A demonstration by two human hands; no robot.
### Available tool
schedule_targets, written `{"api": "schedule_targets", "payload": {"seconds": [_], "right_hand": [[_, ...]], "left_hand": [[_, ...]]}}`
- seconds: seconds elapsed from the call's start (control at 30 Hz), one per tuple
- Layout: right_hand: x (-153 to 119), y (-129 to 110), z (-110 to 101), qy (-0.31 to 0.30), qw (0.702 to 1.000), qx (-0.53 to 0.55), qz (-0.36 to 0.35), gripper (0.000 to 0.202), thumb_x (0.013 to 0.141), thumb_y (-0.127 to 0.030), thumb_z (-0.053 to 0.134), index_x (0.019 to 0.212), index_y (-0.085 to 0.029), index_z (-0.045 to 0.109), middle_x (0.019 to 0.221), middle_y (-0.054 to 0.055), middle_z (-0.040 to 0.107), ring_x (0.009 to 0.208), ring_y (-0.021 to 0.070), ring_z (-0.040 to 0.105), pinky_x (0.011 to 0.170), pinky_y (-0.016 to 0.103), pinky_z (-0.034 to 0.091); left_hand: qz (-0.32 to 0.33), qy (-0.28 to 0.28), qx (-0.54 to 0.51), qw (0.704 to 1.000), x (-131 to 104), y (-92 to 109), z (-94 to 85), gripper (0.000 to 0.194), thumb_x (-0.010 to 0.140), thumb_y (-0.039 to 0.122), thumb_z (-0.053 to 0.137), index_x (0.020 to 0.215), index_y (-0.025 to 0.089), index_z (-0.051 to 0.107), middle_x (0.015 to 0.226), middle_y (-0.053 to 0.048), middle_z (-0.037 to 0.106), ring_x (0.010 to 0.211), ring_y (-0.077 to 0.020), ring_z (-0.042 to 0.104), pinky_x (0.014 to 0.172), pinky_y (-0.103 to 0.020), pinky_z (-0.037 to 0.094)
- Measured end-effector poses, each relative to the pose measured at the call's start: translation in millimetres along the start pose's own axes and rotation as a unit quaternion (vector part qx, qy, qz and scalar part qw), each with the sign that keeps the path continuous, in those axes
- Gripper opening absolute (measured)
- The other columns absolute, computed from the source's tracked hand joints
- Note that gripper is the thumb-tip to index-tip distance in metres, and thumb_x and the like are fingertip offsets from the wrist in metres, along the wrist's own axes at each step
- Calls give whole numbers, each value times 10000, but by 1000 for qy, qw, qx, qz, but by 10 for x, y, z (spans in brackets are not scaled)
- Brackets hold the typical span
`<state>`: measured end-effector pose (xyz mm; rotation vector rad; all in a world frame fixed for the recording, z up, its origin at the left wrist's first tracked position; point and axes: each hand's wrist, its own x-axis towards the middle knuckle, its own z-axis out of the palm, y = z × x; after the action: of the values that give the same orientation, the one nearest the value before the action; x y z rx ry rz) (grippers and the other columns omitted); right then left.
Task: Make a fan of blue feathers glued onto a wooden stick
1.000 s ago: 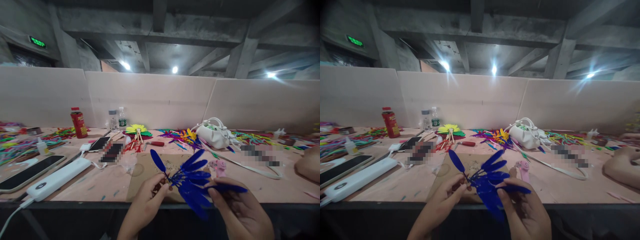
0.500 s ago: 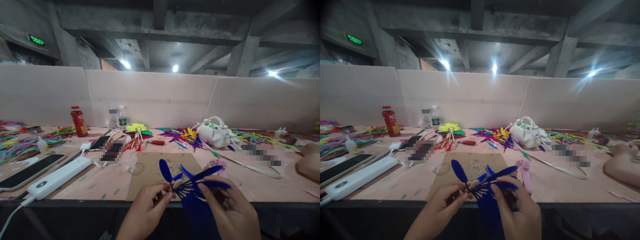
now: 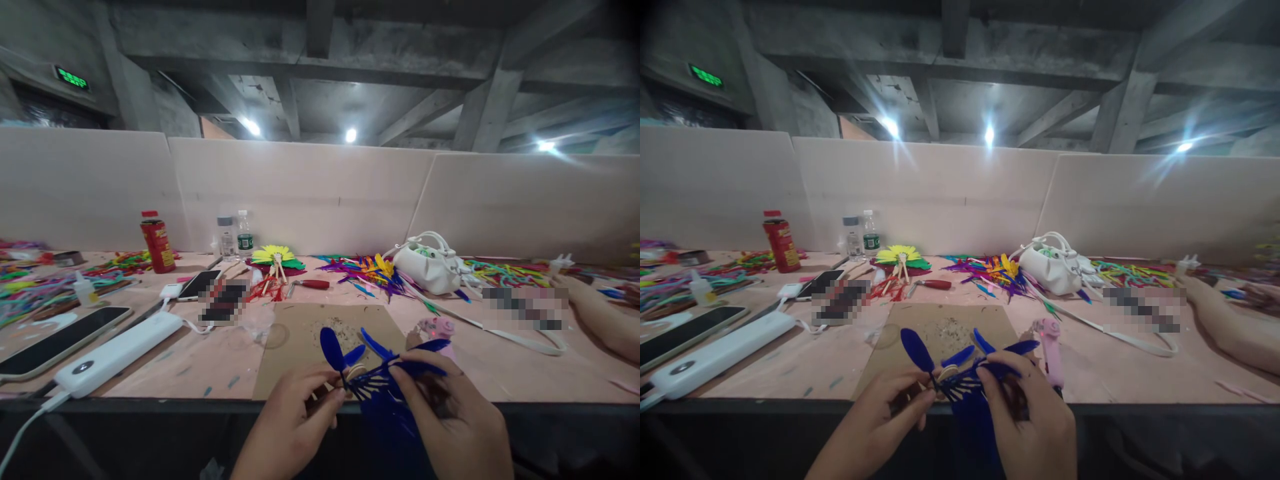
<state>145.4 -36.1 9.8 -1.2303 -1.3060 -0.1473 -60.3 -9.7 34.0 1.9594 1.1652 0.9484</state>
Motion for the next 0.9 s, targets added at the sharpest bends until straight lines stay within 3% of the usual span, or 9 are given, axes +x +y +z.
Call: {"api": "schedule_targets", "payload": {"seconds": [0.17, 0.3, 0.43, 0.63, 0.9], "right_hand": [[1, -24, 28, 5, 998, -41, -37, 233, 936, -478, 677, 967, -255, 736, 767, -4, 728, 560, 154, 644, 606, 256, 544], [-5, -47, 45, -8, 999, -43, -20, 245, 939, -474, 681, 1020, -247, 723, 803, 10, 712, 604, 166, 628, 618, 270, 550], [-2, -31, 46, -12, 1000, -14, -7, 226, 926, -458, 705, 1014, -251, 719, 857, 33, 705, 702, 197, 640, 572, 265, 546], [58, -30, 29, 15, 999, -30, -35, 217, 920, -442, 712, 1035, -258, 711, 1014, 75, 648, 951, 277, 654, 828, 411, 559], [86, -57, 30, 44, 997, -64, -23, 375, 900, -493, 713, 1162, -226, 706, 1087, 106, 585, 1060, 319, 605, 913, 495, 539]], "left_hand": [[24, 4, -2, 1000, 34, 50, 19, 213, 953, 326, 614, 843, 211, 756, 738, -13, 719, 681, -187, 643, 650, -263, 448], [23, 40, 12, 999, 73, 29, 93, 300, 955, 409, 609, 798, 196, 750, 718, -29, 690, 668, -200, 630, 621, -277, 433], [28, 44, 7, 999, 97, 27, 145, 273, 941, 371, 612, 788, 192, 749, 692, -26, 673, 635, -192, 605, 591, -273, 416], [13, 42, -24, 999, 104, 39, 154, 245, 911, 360, 622, 789, 185, 742, 672, -19, 645, 626, -194, 607, 580, -268, 429], [-16, 52, -57, 997, 100, -9, 191, 273, 874, 405, 641, 768, 167, 725, 727, -58, 671, 653, -216, 642, 619, -302, 481]]}}
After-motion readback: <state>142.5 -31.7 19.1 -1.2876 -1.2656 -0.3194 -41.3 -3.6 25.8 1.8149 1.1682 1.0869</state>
